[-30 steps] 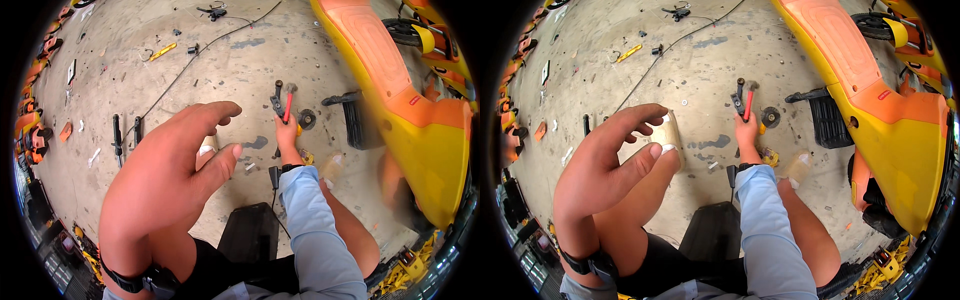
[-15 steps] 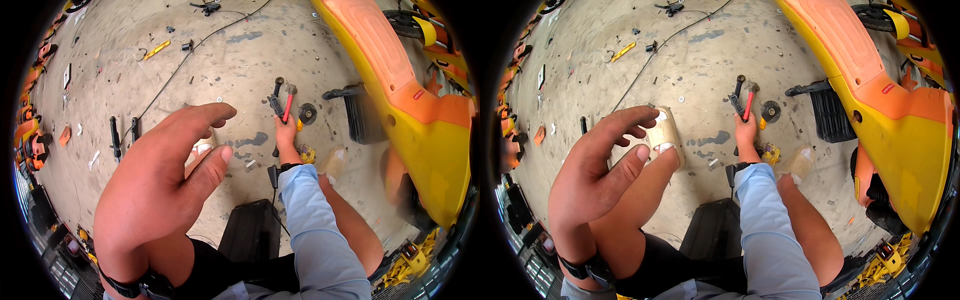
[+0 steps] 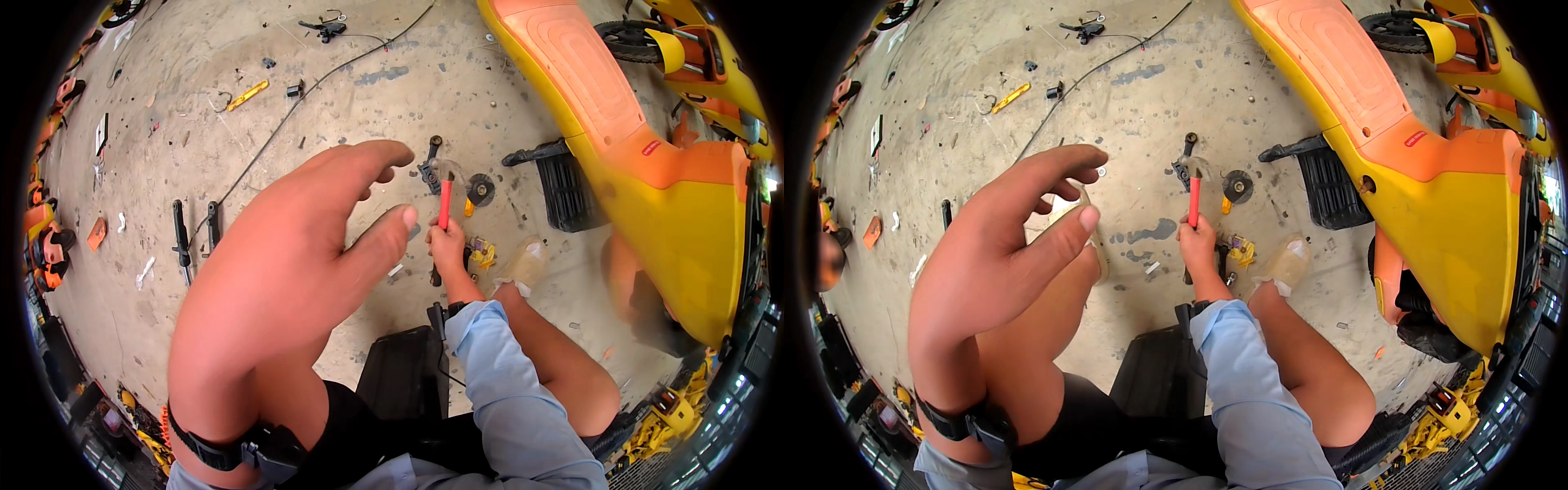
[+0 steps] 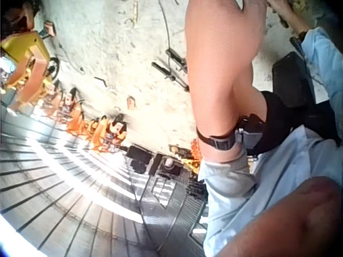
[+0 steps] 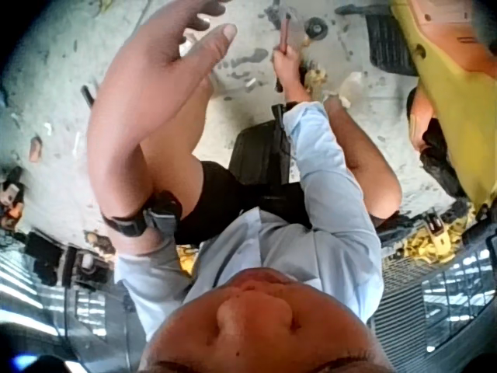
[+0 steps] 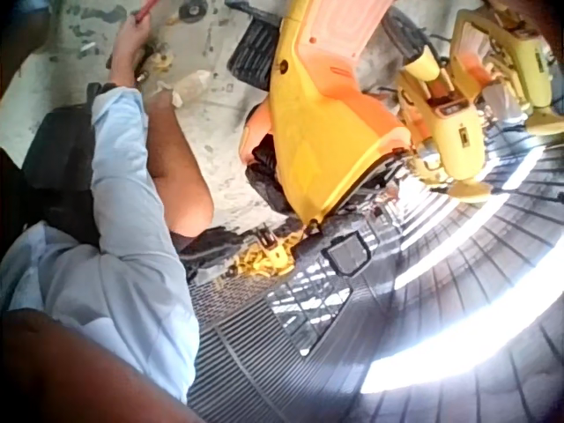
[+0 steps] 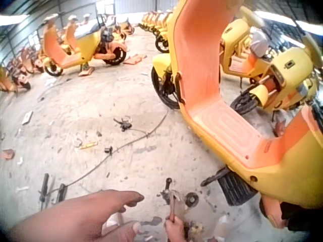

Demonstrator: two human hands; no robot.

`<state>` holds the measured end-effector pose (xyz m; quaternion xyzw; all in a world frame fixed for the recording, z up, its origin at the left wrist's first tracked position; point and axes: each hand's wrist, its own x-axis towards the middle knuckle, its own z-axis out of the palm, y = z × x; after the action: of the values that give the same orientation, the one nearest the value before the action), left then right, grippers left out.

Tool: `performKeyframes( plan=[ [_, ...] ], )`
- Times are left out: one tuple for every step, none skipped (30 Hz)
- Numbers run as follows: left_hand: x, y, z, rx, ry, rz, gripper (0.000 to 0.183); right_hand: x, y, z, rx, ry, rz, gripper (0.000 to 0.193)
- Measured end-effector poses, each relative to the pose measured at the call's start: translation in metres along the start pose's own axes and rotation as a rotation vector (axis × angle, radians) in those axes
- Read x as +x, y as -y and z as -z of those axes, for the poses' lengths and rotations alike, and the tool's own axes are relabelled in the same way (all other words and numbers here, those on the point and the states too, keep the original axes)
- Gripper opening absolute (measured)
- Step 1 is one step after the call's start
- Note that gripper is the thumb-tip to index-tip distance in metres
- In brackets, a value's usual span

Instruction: The person uses a hammer and a pair of pliers to disassemble or repair a black scooter pedal while sitting on the floor of a warehouse.

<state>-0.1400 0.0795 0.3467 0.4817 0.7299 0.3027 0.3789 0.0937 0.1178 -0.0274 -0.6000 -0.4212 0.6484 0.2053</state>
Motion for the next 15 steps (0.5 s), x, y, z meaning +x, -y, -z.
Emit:
performKeyframes(
  plan=[
    [-0.002, -0.001, 0.002, 0.023, -0.02, -0.016, 0.04, -0.005, -0.004, -0.005, -0.087, -0.022, 0.028, 0.009],
    [-0.003, -0.002, 0.005, 0.03, -0.031, -0.012, 0.04, -0.01, -0.008, -0.008, -0.17, -0.006, 0.04, 0.009],
    [-0.003, -0.002, 0.005, 0.047, -0.029, -0.029, 0.04, -0.012, -0.012, -0.01, -0.171, 0.006, 0.05, 0.009],
    [-0.003, -0.001, 0.006, 0.064, -0.027, -0.044, 0.04, -0.014, -0.017, -0.012, -0.302, -0.068, 0.135, 0.011],
    [-0.003, 0.001, 0.005, 0.066, -0.039, -0.04, 0.04, -0.018, -0.016, -0.016, -0.433, -0.145, 0.218, 0.014],
    [-0.004, 0.004, 0.004, 0.074, -0.033, -0.03, 0.04, -0.021, -0.014, -0.018, -0.434, -0.133, 0.225, 0.014],
    [-0.006, 0.007, 0.004, 0.082, -0.027, -0.02, 0.04, -0.023, -0.012, -0.02, -0.544, -0.148, 0.163, 0.016],
    [-0.006, 0.009, 0.003, 0.077, -0.031, -0.022, 0.04, -0.024, -0.011, -0.016, -0.658, -0.179, 0.099, 0.018],
    [-0.006, 0.012, 0.003, 0.095, -0.032, -0.034, 0.04, -0.02, -0.015, -0.012, -0.662, -0.181, 0.103, 0.018],
    [-0.006, 0.012, 0.004, 0.113, -0.032, -0.046, 0.04, -0.014, -0.018, -0.009, -0.589, -0.148, 0.059, 0.02],
    [-0.005, 0.011, 0.005, 0.107, -0.032, -0.051, 0.04, -0.008, -0.025, -0.003, -0.516, -0.121, 0.014, 0.023],
    [-0.004, 0.007, 0.007, 0.084, -0.003, -0.023, 0.04, -0.005, -0.028, 0.002, -0.523, -0.129, 0.017, 0.023],
    [-0.003, 0.005, 0.007, 0.06, 0.027, 0.003, 0.04, -0.003, -0.03, 0.009, -0.442, -0.098, 0.042, 0.023],
    [-0.002, 0.004, 0.007, 0.054, 0.023, -0.001, 0.04, -0.002, -0.029, 0.012, -0.36, -0.061, 0.068, 0.024],
    [-0.006, 0.011, 0.007, 0.068, -0.011, -0.001, 0.041, -0.015, -0.012, -0.001, -0.363, -0.041, 0.068, 0.024]
  ],
)
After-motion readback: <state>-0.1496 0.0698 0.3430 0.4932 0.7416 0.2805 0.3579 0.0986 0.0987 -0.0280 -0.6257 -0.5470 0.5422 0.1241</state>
